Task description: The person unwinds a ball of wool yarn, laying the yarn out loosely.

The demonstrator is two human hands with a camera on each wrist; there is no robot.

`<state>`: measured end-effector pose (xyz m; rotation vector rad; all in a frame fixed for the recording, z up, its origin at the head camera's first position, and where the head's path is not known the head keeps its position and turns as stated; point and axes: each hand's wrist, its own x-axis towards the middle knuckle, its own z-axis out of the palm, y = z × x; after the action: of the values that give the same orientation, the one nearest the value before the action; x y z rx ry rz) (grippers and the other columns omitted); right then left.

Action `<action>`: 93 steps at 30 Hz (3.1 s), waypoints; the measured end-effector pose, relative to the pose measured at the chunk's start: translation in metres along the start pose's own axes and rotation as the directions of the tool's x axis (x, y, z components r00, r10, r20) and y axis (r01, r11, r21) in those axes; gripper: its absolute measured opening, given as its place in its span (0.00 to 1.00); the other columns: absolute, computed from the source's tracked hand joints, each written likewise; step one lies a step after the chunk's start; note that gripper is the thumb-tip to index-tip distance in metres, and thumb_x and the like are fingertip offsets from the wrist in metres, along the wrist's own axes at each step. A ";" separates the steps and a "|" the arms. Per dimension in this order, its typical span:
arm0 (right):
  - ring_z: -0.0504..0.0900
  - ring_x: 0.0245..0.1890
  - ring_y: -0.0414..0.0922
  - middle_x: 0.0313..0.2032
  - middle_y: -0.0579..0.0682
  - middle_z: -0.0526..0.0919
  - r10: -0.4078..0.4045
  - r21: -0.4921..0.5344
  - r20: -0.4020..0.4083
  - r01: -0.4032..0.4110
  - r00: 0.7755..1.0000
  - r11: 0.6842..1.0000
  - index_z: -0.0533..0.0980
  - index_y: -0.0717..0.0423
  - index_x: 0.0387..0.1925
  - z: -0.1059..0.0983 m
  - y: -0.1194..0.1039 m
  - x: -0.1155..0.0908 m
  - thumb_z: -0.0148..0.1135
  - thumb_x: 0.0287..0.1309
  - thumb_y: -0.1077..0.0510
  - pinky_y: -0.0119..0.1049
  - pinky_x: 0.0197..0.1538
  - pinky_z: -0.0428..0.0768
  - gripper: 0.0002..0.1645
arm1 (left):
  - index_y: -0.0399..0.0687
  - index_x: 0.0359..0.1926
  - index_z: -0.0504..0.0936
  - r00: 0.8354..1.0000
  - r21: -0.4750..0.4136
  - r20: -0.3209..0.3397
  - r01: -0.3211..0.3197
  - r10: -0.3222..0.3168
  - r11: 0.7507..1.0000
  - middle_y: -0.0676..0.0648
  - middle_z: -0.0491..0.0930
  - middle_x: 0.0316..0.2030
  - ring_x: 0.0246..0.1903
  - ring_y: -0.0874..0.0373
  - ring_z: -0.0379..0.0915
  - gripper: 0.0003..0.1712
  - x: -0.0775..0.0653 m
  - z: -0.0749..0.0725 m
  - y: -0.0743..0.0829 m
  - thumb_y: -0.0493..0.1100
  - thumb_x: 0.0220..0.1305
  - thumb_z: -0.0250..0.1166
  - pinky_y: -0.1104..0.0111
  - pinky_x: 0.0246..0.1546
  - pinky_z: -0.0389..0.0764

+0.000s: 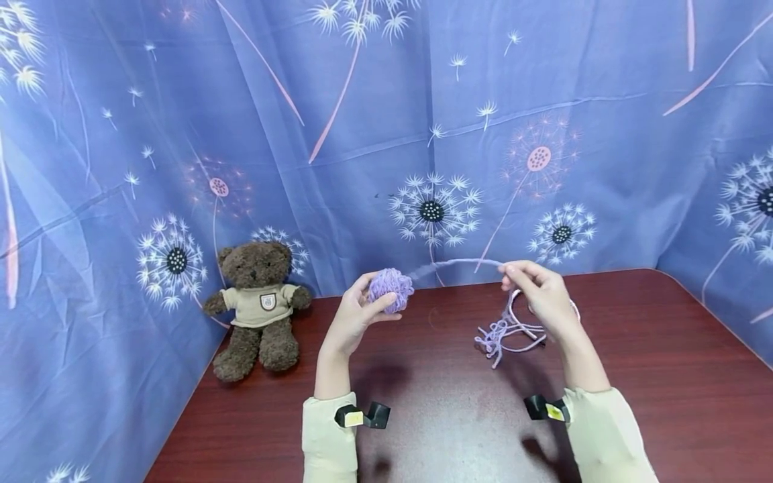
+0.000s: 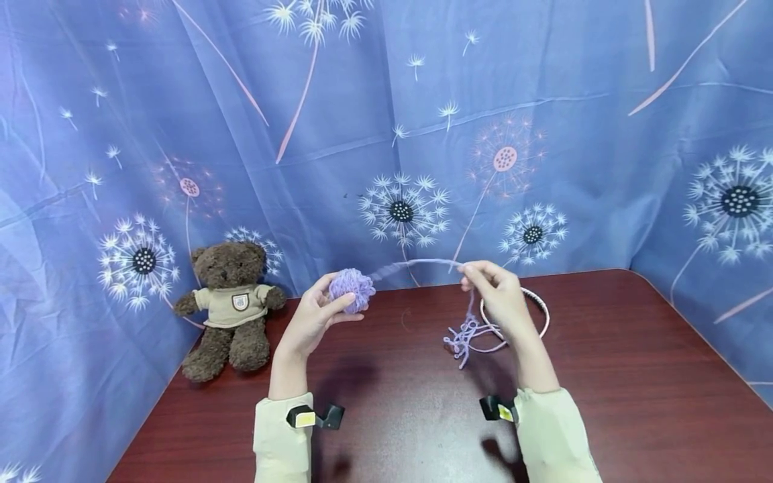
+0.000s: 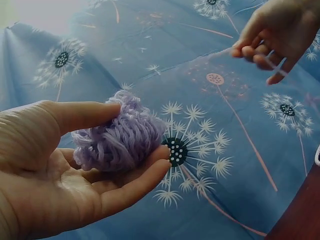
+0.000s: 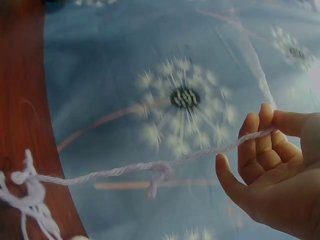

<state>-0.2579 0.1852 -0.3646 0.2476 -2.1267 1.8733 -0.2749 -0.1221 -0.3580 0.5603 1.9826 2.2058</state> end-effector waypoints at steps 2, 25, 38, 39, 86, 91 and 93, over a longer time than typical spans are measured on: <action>0.80 0.29 0.28 0.25 0.30 0.81 0.015 0.036 -0.026 -0.014 1.000 0.999 0.81 0.38 0.36 -0.011 0.003 0.002 0.56 0.69 0.53 0.18 0.33 0.75 0.09 | 0.33 0.65 0.62 1.000 0.000 -0.009 -0.005 0.005 1.000 0.33 0.73 0.56 0.42 0.60 0.81 0.28 -0.001 -0.001 0.001 0.29 0.66 0.56 0.56 0.43 0.87; 0.79 0.34 0.21 0.29 0.24 0.82 0.041 0.045 -0.153 -0.034 0.987 0.998 0.81 0.39 0.37 -0.044 0.044 0.010 0.57 0.67 0.56 0.12 0.42 0.76 0.08 | 0.32 0.65 0.63 1.000 -0.017 -0.031 -0.003 0.003 1.000 0.36 0.74 0.55 0.42 0.60 0.81 0.27 0.000 -0.004 -0.002 0.29 0.66 0.56 0.55 0.44 0.87; 0.82 0.46 0.39 0.56 0.62 0.80 -0.029 -0.171 0.256 0.075 0.966 0.982 0.71 0.60 0.63 0.065 0.018 -0.008 0.54 0.69 0.56 0.29 0.48 0.81 0.24 | 0.30 0.64 0.64 0.994 -0.023 0.103 -0.022 0.024 0.999 0.40 0.77 0.51 0.41 0.61 0.81 0.26 0.001 0.020 -0.004 0.29 0.66 0.57 0.57 0.43 0.87; 0.82 0.46 0.41 0.55 0.62 0.80 -0.032 -0.147 0.283 0.076 0.959 0.986 0.71 0.62 0.62 0.074 0.016 -0.011 0.54 0.69 0.56 0.31 0.49 0.81 0.24 | 0.31 0.64 0.64 0.993 -0.023 0.115 -0.023 0.026 0.999 0.40 0.77 0.50 0.42 0.61 0.81 0.26 0.002 0.021 -0.004 0.30 0.66 0.57 0.57 0.43 0.87; 0.81 0.27 0.27 0.21 0.32 0.84 0.187 0.203 -0.382 -0.115 0.905 0.972 0.82 0.41 0.28 -0.060 0.052 0.013 0.57 0.66 0.58 0.14 0.35 0.76 0.13 | 0.35 0.65 0.61 0.983 -0.078 -0.167 -0.087 0.073 0.993 0.50 0.77 0.49 0.42 0.59 0.83 0.25 -0.021 -0.042 0.014 0.29 0.69 0.52 0.60 0.43 0.87; 0.81 0.26 0.26 0.20 0.32 0.84 0.208 0.245 -0.426 -0.109 0.881 0.963 0.82 0.42 0.26 -0.068 0.053 0.015 0.56 0.66 0.60 0.13 0.35 0.75 0.15 | 0.35 0.64 0.62 0.976 -0.089 -0.200 -0.105 0.085 0.991 0.54 0.80 0.46 0.41 0.59 0.83 0.24 -0.023 -0.049 0.014 0.29 0.69 0.52 0.61 0.42 0.87; 0.80 0.25 0.25 0.19 0.31 0.83 0.240 0.270 -0.428 -0.130 0.871 0.954 0.81 0.41 0.24 -0.072 0.047 0.013 0.54 0.67 0.61 0.13 0.35 0.75 0.18 | 0.36 0.64 0.62 0.976 -0.092 -0.199 -0.103 0.084 0.990 0.55 0.80 0.46 0.41 0.59 0.83 0.24 -0.023 -0.049 0.013 0.29 0.69 0.52 0.60 0.43 0.87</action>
<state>-0.2776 0.2635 -0.3970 -0.3392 -1.6598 2.0392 -0.2690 -0.1768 -0.3535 0.4485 1.9551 2.4903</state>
